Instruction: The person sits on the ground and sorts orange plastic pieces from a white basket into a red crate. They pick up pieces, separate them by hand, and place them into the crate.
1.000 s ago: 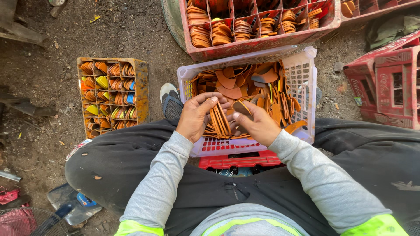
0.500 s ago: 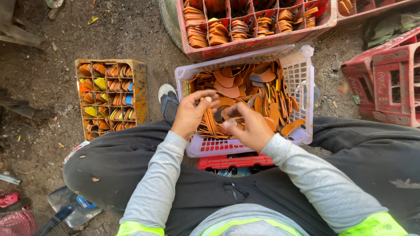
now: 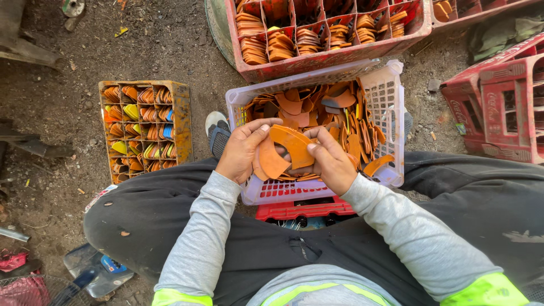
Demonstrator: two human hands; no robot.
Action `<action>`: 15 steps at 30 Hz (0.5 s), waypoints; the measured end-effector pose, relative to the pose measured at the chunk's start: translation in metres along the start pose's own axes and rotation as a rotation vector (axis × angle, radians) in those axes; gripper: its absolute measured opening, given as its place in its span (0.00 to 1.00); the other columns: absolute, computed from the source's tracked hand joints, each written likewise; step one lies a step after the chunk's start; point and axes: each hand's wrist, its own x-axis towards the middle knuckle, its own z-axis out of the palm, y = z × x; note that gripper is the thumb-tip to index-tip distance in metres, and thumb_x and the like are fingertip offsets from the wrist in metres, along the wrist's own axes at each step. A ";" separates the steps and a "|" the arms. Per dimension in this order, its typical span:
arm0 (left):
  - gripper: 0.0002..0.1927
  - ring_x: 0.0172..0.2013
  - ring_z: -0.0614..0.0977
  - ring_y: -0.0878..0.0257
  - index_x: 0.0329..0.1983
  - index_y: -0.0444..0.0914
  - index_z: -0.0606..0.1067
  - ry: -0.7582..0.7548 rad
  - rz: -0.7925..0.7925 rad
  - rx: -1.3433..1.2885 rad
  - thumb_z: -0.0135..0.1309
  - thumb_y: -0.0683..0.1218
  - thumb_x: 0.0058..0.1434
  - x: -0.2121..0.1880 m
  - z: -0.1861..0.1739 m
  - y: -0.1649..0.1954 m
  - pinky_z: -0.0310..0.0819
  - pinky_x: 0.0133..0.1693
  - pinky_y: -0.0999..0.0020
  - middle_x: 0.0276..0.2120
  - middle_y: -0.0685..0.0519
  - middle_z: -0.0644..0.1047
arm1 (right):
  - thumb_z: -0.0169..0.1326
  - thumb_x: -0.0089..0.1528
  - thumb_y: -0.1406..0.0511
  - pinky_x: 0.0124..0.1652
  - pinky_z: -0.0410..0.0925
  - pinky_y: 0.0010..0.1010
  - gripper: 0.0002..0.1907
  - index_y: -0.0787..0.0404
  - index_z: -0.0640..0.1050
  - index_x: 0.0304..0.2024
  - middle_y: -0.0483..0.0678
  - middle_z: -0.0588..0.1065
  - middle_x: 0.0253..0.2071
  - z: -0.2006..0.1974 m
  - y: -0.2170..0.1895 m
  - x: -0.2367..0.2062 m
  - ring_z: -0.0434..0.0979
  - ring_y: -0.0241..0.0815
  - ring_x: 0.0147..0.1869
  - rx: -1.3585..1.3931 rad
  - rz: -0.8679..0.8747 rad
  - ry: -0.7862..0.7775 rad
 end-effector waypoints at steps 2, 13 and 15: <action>0.16 0.36 0.83 0.65 0.59 0.30 0.74 0.015 0.020 0.076 0.46 0.44 0.74 0.002 -0.004 -0.004 0.81 0.38 0.71 0.43 0.47 0.81 | 0.33 0.71 0.66 0.46 0.79 0.43 0.14 0.62 0.62 0.57 0.59 0.76 0.47 -0.002 0.001 0.003 0.83 0.51 0.47 0.098 0.043 -0.012; 0.14 0.28 0.80 0.68 0.50 0.31 0.75 0.104 0.076 0.241 0.51 0.48 0.72 0.002 -0.001 -0.008 0.69 0.27 0.77 0.35 0.51 0.79 | 0.42 0.72 0.68 0.44 0.77 0.35 0.10 0.63 0.63 0.55 0.53 0.75 0.50 -0.003 0.007 0.008 0.79 0.40 0.49 -0.074 -0.104 0.113; 0.11 0.28 0.81 0.68 0.48 0.31 0.76 0.099 0.095 0.253 0.54 0.45 0.70 0.002 0.000 -0.008 0.69 0.26 0.77 0.36 0.51 0.80 | 0.45 0.71 0.69 0.42 0.74 0.31 0.10 0.63 0.64 0.54 0.50 0.75 0.48 -0.004 0.008 0.009 0.77 0.36 0.46 -0.070 -0.118 0.147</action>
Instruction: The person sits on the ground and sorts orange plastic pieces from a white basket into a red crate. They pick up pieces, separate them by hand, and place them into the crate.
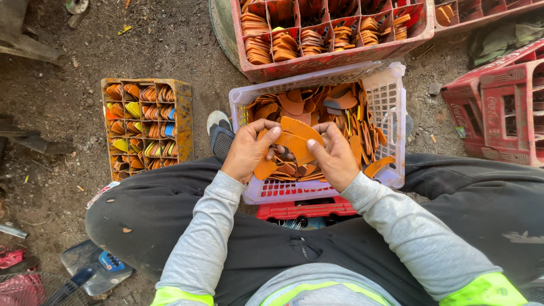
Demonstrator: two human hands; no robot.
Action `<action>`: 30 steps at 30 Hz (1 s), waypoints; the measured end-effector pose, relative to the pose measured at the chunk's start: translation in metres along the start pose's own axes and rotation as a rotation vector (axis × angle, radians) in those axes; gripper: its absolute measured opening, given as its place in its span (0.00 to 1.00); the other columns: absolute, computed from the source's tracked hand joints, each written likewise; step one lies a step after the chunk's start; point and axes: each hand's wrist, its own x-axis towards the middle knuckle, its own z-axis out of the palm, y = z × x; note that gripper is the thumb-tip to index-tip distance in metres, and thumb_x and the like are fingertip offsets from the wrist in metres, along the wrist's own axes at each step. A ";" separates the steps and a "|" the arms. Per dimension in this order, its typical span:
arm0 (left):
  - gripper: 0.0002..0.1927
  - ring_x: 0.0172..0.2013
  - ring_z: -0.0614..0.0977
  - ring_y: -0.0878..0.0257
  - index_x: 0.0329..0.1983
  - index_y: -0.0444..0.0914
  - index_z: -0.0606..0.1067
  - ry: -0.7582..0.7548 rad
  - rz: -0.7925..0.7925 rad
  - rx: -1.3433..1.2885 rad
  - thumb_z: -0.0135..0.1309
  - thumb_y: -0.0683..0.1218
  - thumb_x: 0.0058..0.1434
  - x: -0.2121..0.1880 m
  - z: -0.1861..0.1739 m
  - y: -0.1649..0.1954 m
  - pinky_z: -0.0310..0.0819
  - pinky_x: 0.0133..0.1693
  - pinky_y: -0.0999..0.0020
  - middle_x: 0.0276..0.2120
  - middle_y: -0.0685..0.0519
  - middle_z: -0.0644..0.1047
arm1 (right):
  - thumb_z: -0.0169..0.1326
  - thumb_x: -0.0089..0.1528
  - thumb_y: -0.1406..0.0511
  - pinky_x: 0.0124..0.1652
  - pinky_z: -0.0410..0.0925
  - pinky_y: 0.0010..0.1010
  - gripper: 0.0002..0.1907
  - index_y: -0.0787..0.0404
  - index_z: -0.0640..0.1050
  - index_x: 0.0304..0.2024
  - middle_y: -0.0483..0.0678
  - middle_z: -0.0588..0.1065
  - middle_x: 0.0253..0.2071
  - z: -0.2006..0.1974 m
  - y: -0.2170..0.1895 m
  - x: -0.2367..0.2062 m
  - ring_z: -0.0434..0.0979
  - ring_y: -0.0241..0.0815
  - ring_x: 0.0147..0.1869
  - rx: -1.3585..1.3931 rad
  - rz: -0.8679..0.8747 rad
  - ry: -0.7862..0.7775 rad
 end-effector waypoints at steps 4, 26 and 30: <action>0.10 0.27 0.81 0.67 0.46 0.30 0.77 0.056 0.031 0.040 0.55 0.44 0.69 0.003 -0.003 0.000 0.69 0.25 0.78 0.34 0.51 0.80 | 0.45 0.74 0.67 0.45 0.71 0.26 0.06 0.64 0.67 0.52 0.48 0.75 0.44 -0.006 -0.005 0.003 0.75 0.32 0.45 -0.196 -0.253 0.161; 0.11 0.29 0.82 0.67 0.43 0.34 0.76 0.011 -0.027 -0.133 0.52 0.48 0.71 0.002 -0.002 0.001 0.69 0.25 0.76 0.34 0.53 0.79 | 0.45 0.72 0.66 0.51 0.72 0.24 0.14 0.68 0.71 0.57 0.47 0.78 0.49 -0.004 0.001 0.004 0.77 0.31 0.50 -0.207 -0.005 -0.085; 0.12 0.28 0.81 0.67 0.44 0.32 0.76 0.006 -0.011 -0.107 0.51 0.47 0.72 0.002 -0.003 0.002 0.69 0.26 0.76 0.34 0.52 0.79 | 0.44 0.74 0.65 0.49 0.72 0.26 0.14 0.68 0.73 0.57 0.48 0.78 0.46 -0.007 -0.003 0.004 0.76 0.33 0.49 -0.249 -0.050 -0.012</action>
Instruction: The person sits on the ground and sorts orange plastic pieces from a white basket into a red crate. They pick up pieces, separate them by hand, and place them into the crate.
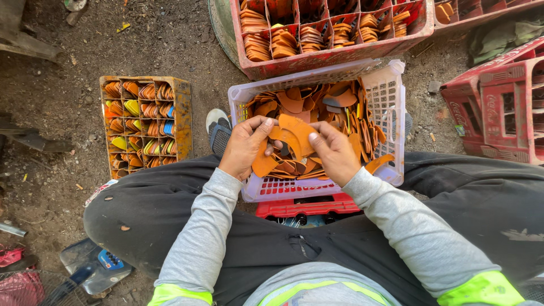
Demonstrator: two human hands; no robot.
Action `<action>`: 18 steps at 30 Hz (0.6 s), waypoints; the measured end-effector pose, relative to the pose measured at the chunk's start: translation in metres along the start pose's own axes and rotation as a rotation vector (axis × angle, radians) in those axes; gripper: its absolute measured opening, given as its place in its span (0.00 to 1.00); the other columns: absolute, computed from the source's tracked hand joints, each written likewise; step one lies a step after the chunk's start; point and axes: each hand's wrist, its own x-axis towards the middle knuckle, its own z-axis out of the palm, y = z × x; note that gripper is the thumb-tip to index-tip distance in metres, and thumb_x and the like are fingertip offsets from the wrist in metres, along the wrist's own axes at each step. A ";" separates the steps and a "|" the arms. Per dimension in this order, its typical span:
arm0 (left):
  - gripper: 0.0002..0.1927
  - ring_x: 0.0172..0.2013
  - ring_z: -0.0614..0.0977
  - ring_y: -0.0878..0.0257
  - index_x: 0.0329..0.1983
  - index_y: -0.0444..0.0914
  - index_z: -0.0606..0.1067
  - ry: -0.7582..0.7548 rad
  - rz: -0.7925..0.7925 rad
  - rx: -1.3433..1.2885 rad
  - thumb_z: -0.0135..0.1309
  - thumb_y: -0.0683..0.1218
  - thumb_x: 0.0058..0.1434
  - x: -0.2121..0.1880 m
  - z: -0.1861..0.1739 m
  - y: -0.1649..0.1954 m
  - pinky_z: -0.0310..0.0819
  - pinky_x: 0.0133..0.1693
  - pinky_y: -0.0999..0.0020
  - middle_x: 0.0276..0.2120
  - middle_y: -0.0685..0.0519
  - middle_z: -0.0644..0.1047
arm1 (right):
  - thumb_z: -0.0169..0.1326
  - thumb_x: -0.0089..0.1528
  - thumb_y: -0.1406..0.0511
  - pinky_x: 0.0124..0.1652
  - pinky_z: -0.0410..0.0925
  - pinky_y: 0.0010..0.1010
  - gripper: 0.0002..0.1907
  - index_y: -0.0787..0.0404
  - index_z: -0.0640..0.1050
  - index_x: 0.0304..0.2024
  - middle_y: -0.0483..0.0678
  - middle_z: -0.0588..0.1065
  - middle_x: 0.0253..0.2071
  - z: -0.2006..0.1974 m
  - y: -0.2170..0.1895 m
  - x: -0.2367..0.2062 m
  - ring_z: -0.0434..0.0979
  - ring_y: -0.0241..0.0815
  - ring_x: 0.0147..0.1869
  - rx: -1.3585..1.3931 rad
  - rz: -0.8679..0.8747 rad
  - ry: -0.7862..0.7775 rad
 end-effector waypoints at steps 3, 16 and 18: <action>0.14 0.28 0.79 0.68 0.47 0.31 0.78 -0.022 0.033 0.053 0.50 0.48 0.74 0.000 -0.001 0.001 0.70 0.27 0.76 0.33 0.50 0.80 | 0.41 0.74 0.65 0.49 0.76 0.30 0.15 0.66 0.72 0.58 0.49 0.80 0.45 -0.008 -0.009 0.003 0.80 0.37 0.49 0.076 -0.042 0.102; 0.12 0.31 0.80 0.68 0.51 0.32 0.76 0.068 0.027 0.001 0.50 0.46 0.74 0.007 -0.008 -0.014 0.70 0.27 0.76 0.38 0.48 0.81 | 0.54 0.69 0.64 0.46 0.73 0.29 0.27 0.60 0.71 0.71 0.50 0.81 0.49 0.020 -0.024 -0.017 0.75 0.38 0.45 0.094 0.052 -0.193; 0.15 0.31 0.79 0.70 0.55 0.33 0.76 0.036 0.023 -0.026 0.48 0.47 0.73 0.006 -0.005 -0.010 0.70 0.27 0.78 0.40 0.48 0.83 | 0.60 0.65 0.64 0.50 0.72 0.31 0.25 0.64 0.73 0.63 0.52 0.80 0.51 0.022 -0.032 -0.022 0.80 0.43 0.51 -0.286 -0.277 -0.078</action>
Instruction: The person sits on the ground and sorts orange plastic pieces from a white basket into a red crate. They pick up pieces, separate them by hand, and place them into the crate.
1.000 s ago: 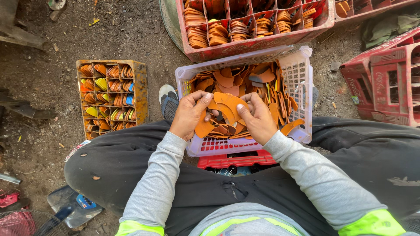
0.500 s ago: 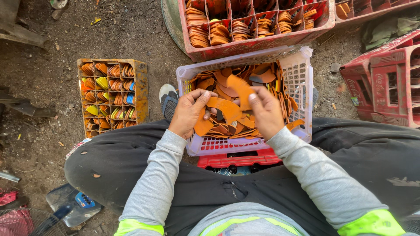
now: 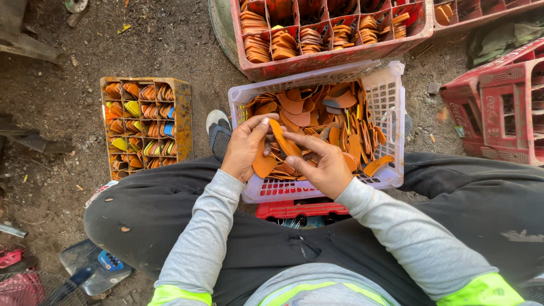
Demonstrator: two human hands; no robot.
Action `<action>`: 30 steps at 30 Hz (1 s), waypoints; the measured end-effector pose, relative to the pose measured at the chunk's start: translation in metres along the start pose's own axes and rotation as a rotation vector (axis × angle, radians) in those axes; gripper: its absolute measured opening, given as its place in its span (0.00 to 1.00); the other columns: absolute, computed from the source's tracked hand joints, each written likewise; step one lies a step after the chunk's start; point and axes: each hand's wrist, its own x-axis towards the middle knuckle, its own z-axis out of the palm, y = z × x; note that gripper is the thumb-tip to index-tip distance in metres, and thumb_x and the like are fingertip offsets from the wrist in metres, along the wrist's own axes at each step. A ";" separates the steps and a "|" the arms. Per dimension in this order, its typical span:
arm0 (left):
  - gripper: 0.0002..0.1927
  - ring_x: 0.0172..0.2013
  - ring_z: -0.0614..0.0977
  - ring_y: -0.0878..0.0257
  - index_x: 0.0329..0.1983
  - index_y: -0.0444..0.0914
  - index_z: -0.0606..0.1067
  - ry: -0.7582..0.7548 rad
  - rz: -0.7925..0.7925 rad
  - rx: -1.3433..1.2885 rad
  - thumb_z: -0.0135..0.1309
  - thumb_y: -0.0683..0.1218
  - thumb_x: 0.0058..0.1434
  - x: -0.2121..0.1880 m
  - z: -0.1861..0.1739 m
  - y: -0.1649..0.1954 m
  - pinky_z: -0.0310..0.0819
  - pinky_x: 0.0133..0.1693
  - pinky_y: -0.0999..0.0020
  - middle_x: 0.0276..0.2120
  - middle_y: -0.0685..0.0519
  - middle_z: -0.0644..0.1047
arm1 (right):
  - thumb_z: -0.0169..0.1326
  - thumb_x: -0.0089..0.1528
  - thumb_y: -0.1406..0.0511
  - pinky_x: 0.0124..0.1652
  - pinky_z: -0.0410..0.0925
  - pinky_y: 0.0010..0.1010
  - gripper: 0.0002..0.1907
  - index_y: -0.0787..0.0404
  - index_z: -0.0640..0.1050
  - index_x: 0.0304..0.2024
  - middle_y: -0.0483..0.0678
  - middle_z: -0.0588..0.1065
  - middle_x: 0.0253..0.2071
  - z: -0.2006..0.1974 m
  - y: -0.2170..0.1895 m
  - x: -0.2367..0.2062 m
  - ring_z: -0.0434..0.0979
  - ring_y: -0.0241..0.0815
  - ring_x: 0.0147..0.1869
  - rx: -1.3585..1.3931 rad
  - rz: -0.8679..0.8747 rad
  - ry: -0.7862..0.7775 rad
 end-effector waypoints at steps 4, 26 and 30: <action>0.17 0.32 0.79 0.70 0.60 0.35 0.74 -0.068 -0.018 -0.074 0.48 0.47 0.73 -0.005 0.009 0.011 0.69 0.26 0.80 0.41 0.50 0.83 | 0.67 0.58 0.61 0.47 0.74 0.33 0.23 0.64 0.76 0.51 0.51 0.81 0.46 0.000 -0.012 -0.003 0.84 0.44 0.48 -0.301 -0.013 0.100; 0.21 0.26 0.75 0.74 0.58 0.35 0.78 -0.005 0.110 0.161 0.63 0.42 0.61 -0.014 0.016 0.029 0.66 0.25 0.80 0.33 0.57 0.79 | 0.59 0.62 0.73 0.63 0.72 0.36 0.22 0.65 0.67 0.56 0.52 0.73 0.56 0.003 0.015 -0.001 0.77 0.42 0.62 0.352 0.262 -0.145; 0.20 0.24 0.73 0.74 0.57 0.35 0.80 -0.032 0.138 0.215 0.64 0.41 0.60 -0.017 0.020 0.032 0.66 0.25 0.80 0.33 0.55 0.81 | 0.58 0.62 0.76 0.64 0.71 0.37 0.21 0.64 0.65 0.55 0.52 0.71 0.56 0.007 0.022 -0.003 0.75 0.42 0.63 0.435 0.269 -0.165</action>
